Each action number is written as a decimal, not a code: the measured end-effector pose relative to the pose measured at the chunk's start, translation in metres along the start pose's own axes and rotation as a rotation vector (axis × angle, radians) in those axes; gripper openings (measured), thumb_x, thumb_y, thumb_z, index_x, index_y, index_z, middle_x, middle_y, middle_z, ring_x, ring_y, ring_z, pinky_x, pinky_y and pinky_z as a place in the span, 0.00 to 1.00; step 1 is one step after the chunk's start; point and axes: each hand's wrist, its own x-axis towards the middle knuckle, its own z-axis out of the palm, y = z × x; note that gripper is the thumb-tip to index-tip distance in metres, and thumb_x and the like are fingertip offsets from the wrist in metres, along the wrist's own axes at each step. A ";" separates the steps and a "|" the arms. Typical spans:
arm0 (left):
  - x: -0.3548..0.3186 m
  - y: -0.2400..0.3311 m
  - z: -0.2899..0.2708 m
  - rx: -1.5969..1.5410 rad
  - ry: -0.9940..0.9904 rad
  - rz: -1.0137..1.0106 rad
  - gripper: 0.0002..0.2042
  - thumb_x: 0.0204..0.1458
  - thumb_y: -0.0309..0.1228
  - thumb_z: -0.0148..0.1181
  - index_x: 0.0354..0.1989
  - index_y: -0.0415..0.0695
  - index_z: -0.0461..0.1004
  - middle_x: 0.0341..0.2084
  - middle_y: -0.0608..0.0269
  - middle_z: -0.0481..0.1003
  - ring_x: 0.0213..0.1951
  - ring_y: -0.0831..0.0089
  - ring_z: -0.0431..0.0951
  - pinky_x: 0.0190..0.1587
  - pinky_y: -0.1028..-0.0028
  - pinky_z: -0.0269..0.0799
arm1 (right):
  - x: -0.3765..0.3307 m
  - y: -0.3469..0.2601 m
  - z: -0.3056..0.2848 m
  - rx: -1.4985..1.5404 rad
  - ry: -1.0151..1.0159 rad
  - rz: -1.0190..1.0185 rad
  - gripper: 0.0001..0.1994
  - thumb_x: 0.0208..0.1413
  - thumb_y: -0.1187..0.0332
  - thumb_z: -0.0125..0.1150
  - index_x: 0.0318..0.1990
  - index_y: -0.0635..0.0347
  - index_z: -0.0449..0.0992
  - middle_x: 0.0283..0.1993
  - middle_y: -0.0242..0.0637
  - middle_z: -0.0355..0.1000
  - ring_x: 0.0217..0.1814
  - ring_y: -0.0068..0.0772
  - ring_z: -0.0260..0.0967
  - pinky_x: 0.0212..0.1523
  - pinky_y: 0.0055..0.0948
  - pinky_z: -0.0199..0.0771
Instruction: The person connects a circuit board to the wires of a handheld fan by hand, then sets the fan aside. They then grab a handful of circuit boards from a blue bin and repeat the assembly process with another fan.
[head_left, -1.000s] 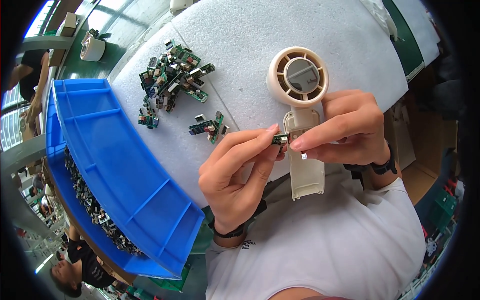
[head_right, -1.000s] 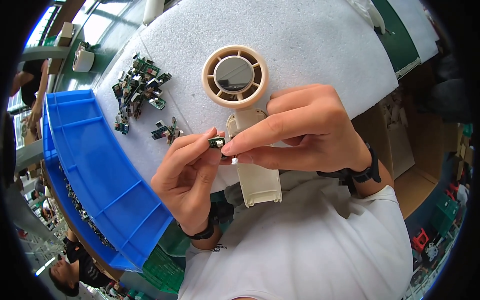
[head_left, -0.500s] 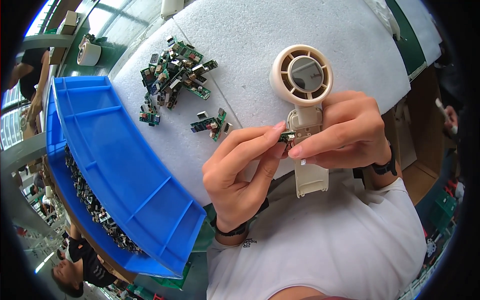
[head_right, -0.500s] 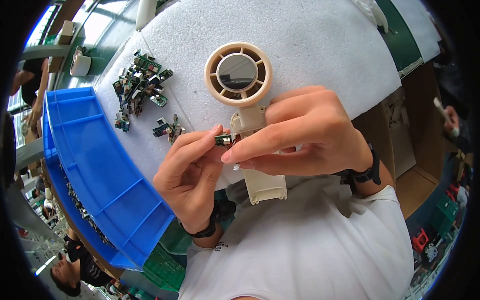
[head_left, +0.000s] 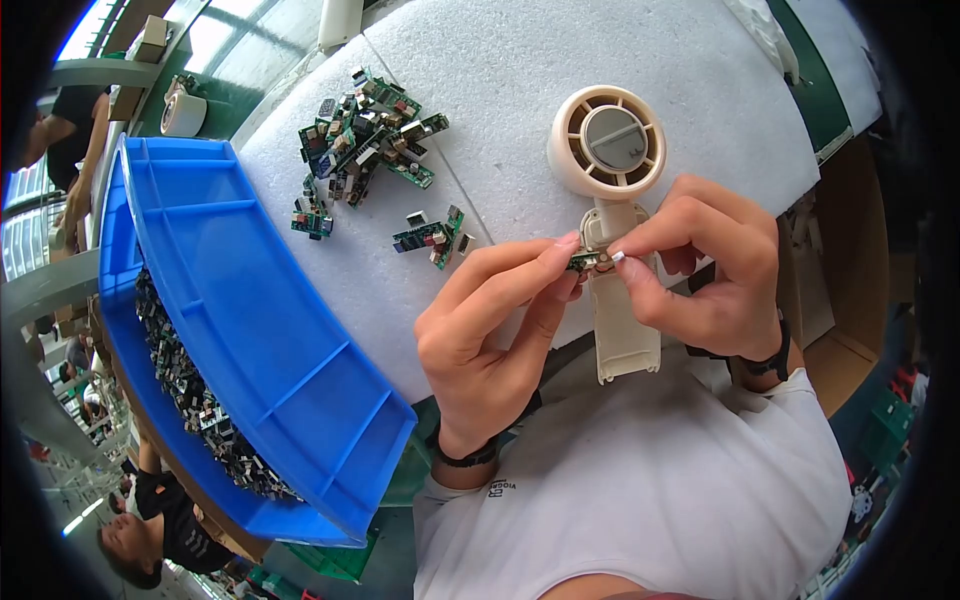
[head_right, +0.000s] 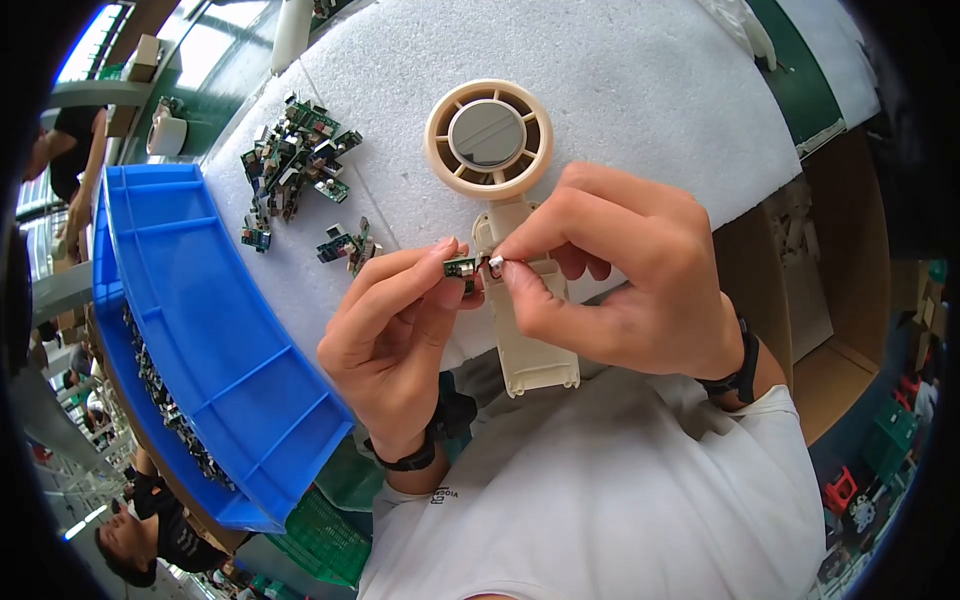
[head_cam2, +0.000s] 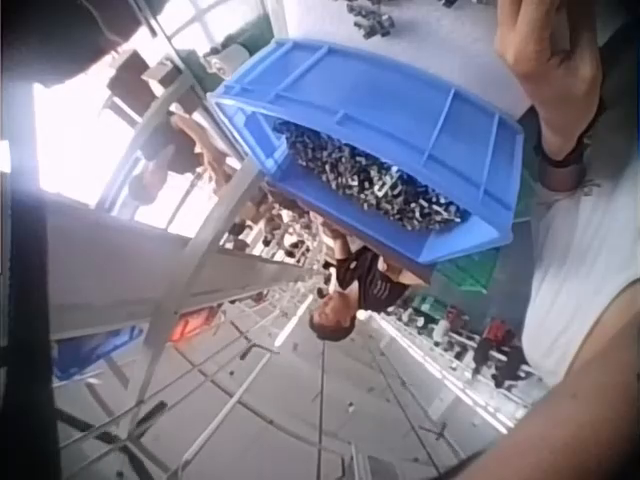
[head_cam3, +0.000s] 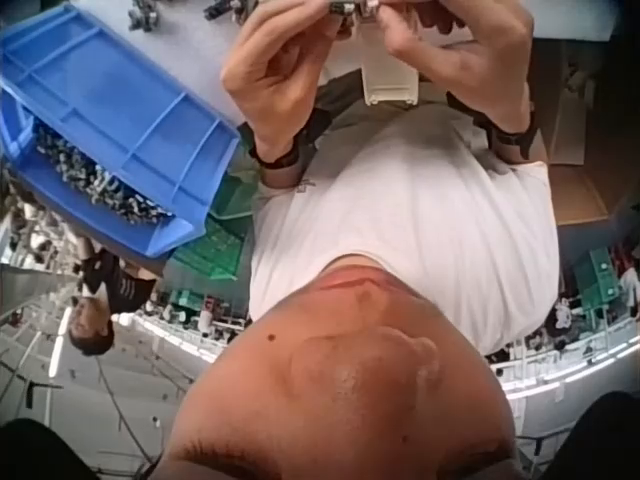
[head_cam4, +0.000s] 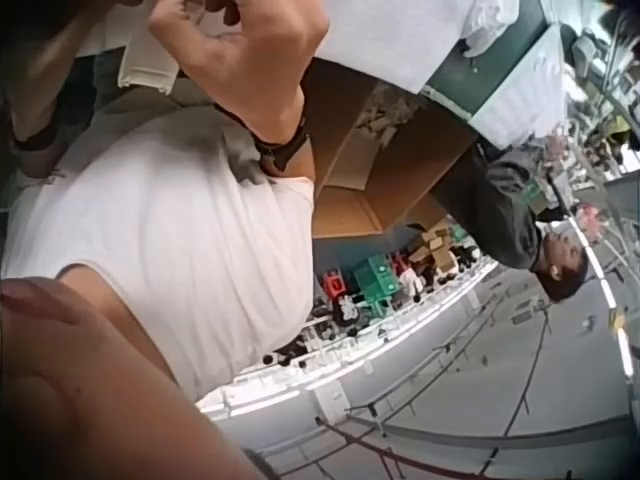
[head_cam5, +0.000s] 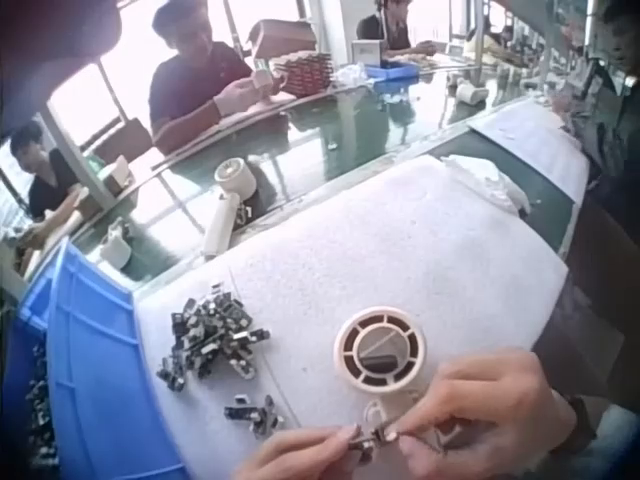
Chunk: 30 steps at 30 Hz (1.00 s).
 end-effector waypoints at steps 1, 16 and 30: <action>0.000 0.000 0.000 0.021 -0.001 0.020 0.16 0.56 0.09 0.57 0.52 0.31 0.77 0.49 0.45 0.76 0.47 0.66 0.81 0.48 0.70 0.84 | 0.000 -0.002 0.002 -0.030 0.000 -0.011 0.07 0.41 0.79 0.70 0.28 0.59 0.79 0.22 0.27 0.68 0.18 0.18 0.62 0.18 0.21 0.60; -0.004 0.006 0.010 0.192 0.127 0.186 0.18 0.48 0.10 0.66 0.48 0.38 0.82 0.43 0.51 0.81 0.41 0.66 0.84 0.42 0.73 0.81 | -0.001 -0.007 0.010 -0.117 0.042 -0.119 0.06 0.39 0.79 0.68 0.27 0.60 0.78 0.19 0.28 0.64 0.15 0.16 0.58 0.16 0.21 0.54; -0.004 0.006 0.018 0.230 0.140 0.199 0.18 0.48 0.11 0.67 0.48 0.39 0.83 0.42 0.51 0.81 0.41 0.65 0.84 0.43 0.73 0.81 | -0.004 -0.003 0.006 -0.128 0.055 -0.169 0.07 0.38 0.79 0.68 0.26 0.59 0.78 0.18 0.27 0.63 0.14 0.17 0.58 0.16 0.21 0.54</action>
